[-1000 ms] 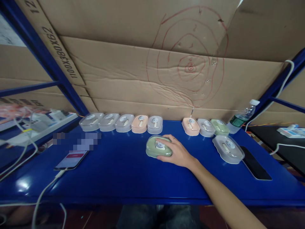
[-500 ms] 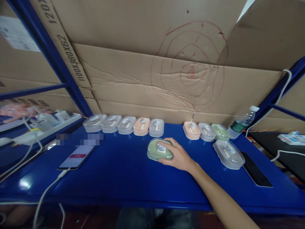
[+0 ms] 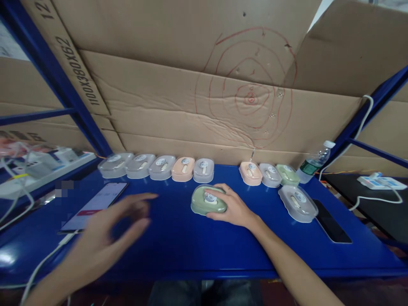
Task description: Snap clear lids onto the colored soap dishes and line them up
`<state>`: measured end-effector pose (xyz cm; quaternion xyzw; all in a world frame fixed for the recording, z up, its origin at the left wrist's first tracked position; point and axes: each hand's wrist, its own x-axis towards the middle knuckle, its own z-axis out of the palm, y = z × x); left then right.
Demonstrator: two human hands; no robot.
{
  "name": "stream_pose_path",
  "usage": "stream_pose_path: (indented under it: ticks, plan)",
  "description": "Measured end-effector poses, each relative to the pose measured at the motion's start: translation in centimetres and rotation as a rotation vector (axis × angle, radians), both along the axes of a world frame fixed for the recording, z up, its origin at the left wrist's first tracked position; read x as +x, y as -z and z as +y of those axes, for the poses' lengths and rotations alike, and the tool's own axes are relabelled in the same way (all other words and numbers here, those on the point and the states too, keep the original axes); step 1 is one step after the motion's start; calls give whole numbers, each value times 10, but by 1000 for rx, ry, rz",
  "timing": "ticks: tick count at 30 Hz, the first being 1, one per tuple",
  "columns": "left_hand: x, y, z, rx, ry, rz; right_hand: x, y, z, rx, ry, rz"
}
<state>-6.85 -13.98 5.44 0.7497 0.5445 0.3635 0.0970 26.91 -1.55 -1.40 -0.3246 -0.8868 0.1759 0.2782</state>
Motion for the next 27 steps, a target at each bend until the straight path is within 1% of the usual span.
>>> stream_pose_path:
  ticks: [3,5,6,8,11,14,18,21,24,27]
  plan:
    - [36,23,59,-73,279,116,2,-1,1,-1,-15,11]
    - [61,34,93,-126,408,161,5,-1,2,5,-23,24]
    - [72,38,105,-150,468,153,8,-1,3,13,-26,37]
    - [87,42,122,-174,531,121,13,-1,6,30,-29,65]
    - [95,47,130,-159,559,66,17,-1,8,23,-29,91]
    - [92,55,130,-150,552,9,16,-2,8,-15,-37,129]
    - [86,69,132,-142,506,-19,12,-3,8,-138,-53,280]
    - [84,78,134,-154,457,-55,12,0,10,-209,-33,377]
    - [84,81,135,-179,450,-82,13,2,12,-212,-12,402]
    - [83,78,134,-182,452,-77,16,1,13,-190,6,401]
